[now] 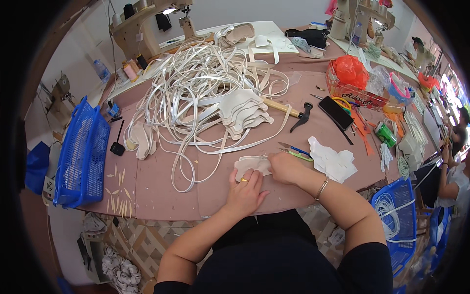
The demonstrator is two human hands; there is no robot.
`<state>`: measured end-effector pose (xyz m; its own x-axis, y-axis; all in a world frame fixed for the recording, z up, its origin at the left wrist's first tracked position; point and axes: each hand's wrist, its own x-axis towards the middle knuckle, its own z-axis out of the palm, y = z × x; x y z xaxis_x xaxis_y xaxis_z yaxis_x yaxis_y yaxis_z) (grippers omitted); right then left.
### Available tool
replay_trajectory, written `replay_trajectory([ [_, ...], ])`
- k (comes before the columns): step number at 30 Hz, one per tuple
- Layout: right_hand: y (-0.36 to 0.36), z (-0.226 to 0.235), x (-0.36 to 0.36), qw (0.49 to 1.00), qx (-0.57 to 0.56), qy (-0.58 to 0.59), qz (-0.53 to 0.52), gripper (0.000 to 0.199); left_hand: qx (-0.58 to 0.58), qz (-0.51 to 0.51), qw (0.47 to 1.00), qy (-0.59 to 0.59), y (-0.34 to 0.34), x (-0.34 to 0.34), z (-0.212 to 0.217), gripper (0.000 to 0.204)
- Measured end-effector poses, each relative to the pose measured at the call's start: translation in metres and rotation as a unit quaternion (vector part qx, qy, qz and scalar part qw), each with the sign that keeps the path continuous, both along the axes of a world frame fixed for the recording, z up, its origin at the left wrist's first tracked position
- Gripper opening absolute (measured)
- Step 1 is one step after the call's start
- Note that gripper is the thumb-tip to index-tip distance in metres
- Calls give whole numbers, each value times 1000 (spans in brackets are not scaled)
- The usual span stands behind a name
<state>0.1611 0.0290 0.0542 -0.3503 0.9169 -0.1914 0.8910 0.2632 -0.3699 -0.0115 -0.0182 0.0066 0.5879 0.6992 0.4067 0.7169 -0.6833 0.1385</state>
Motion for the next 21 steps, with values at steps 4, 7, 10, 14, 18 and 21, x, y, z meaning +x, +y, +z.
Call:
replay_trajectory([
  [4,10,4,-2,999,-31,-32,24,24,11,6,1000,-13,-2,0,-3,52],
  [7,16,-2,-3,997,-34,-52,37,24,1,6,1000,16,-1,4,-2,53],
  [10,19,-8,-3,996,-49,-65,28,27,-6,10,998,56,-5,12,-1,52],
  [14,19,-7,-5,996,-55,-69,28,28,5,20,999,-24,-6,12,-3,52],
  [18,18,-9,-1,999,-30,-26,23,28,7,3,1000,19,-4,16,-5,52],
  [21,16,-9,11,999,-17,34,9,26,-1,-2,999,41,-2,20,-3,51],
])
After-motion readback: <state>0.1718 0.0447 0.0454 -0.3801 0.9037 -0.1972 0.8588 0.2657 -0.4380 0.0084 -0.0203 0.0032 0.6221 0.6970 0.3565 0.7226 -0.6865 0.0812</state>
